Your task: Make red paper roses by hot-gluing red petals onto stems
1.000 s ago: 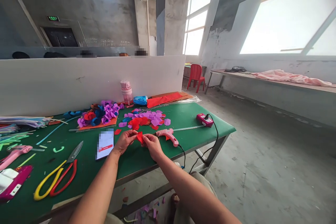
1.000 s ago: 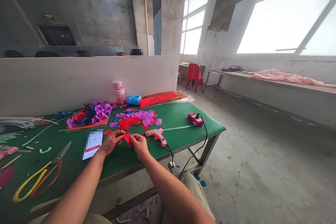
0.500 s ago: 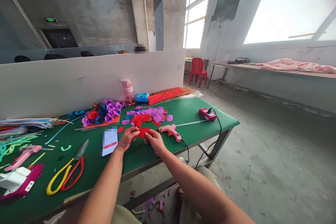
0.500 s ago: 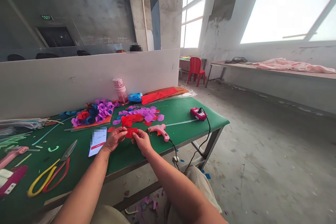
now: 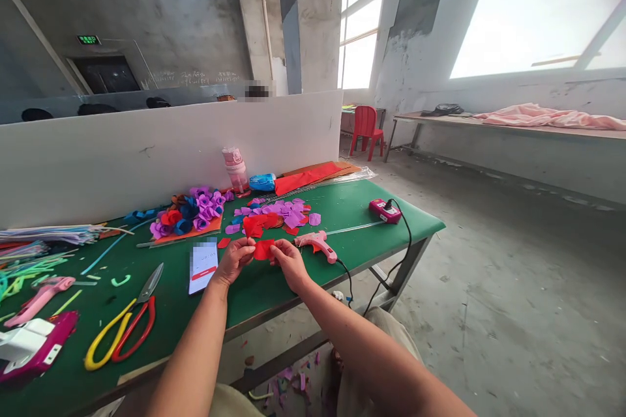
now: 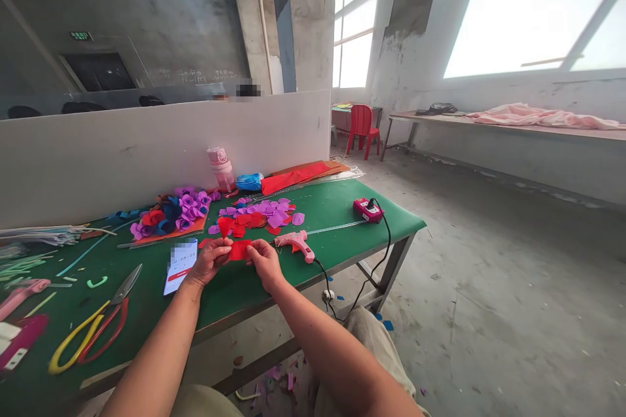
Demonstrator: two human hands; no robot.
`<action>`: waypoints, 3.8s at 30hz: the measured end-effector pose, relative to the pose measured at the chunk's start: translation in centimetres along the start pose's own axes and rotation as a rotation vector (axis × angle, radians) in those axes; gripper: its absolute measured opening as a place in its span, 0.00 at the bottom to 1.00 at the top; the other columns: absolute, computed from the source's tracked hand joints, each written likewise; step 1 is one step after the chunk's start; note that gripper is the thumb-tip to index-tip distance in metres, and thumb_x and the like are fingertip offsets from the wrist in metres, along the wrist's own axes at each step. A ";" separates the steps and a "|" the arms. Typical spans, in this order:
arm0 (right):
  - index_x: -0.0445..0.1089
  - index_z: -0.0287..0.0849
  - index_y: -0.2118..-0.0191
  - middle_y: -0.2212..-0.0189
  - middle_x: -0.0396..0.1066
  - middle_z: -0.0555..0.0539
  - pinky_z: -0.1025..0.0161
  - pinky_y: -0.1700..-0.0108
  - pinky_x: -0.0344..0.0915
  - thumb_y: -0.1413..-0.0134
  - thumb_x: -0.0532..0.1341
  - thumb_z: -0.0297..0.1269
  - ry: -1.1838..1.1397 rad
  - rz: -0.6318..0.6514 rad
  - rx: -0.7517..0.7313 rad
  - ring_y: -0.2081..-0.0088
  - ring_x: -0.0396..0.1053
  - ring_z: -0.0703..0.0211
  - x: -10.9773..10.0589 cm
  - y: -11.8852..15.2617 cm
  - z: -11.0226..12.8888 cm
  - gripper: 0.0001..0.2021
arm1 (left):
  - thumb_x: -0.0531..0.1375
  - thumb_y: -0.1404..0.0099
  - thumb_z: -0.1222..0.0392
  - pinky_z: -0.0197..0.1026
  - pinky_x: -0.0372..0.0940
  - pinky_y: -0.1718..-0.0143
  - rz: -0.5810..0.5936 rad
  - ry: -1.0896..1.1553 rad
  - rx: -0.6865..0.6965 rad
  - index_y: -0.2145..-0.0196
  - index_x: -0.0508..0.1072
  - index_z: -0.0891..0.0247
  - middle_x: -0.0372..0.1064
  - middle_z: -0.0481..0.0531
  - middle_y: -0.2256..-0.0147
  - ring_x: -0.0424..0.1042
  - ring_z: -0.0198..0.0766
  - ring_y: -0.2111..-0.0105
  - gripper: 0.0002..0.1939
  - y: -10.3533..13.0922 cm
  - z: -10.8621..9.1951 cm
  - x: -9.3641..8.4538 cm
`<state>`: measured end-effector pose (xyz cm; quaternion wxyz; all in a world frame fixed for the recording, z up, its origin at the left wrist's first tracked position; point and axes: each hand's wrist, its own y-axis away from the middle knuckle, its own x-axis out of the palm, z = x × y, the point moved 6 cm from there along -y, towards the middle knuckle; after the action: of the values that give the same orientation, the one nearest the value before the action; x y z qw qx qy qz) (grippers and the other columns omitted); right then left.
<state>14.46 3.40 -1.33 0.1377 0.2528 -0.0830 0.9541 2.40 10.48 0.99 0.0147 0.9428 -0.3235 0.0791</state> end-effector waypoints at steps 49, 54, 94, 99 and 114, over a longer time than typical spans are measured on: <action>0.72 0.42 0.71 0.80 0.71 0.50 0.61 0.74 0.69 0.55 0.59 0.41 0.313 -0.175 -0.112 0.78 0.69 0.58 -0.4 0.0 -0.9 0.09 | 0.64 0.53 0.59 0.37 0.64 0.69 -0.146 -0.581 0.249 0.77 0.72 0.62 0.70 0.49 0.76 0.69 0.36 0.74 0.06 -0.9 -0.3 0.7; 0.70 0.43 0.73 0.80 0.69 0.51 0.62 0.74 0.70 0.56 0.58 0.40 0.308 -0.191 -0.103 0.78 0.69 0.59 -0.4 0.3 -0.5 0.07 | 0.64 0.53 0.59 0.36 0.63 0.70 -0.147 -0.558 0.235 0.78 0.71 0.62 0.69 0.48 0.77 0.68 0.36 0.75 0.06 -0.7 -0.5 1.0; 0.68 0.41 0.72 0.78 0.71 0.51 0.66 0.78 0.68 0.55 0.58 0.39 0.313 -0.179 -0.116 0.80 0.68 0.63 -0.4 0.3 -0.3 0.07 | 0.63 0.52 0.59 0.36 0.63 0.70 -0.076 -0.510 0.202 0.77 0.70 0.63 0.69 0.48 0.76 0.69 0.35 0.74 0.06 -0.6 -0.6 1.4; 0.67 0.41 0.73 0.78 0.71 0.51 0.66 0.78 0.68 0.55 0.58 0.38 0.305 -0.178 -0.114 0.80 0.67 0.63 -0.4 0.3 -0.3 0.06 | 0.63 0.51 0.58 0.36 0.63 0.70 -0.081 -0.520 0.206 0.77 0.70 0.63 0.70 0.48 0.76 0.69 0.35 0.74 0.06 -0.6 -0.6 1.3; 0.66 0.41 0.72 0.77 0.70 0.51 0.66 0.79 0.68 0.54 0.56 0.40 0.284 -0.168 -0.102 0.81 0.66 0.64 -0.3 0.2 -0.4 0.08 | 0.63 0.50 0.58 0.36 0.64 0.70 -0.079 -0.523 0.229 0.76 0.70 0.63 0.70 0.48 0.76 0.70 0.36 0.74 0.07 -0.7 -0.4 1.1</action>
<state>14.49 3.22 -1.84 0.2399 0.1143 -0.0896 0.9599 3.65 10.43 1.54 -0.1726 0.9386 -0.2682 -0.1313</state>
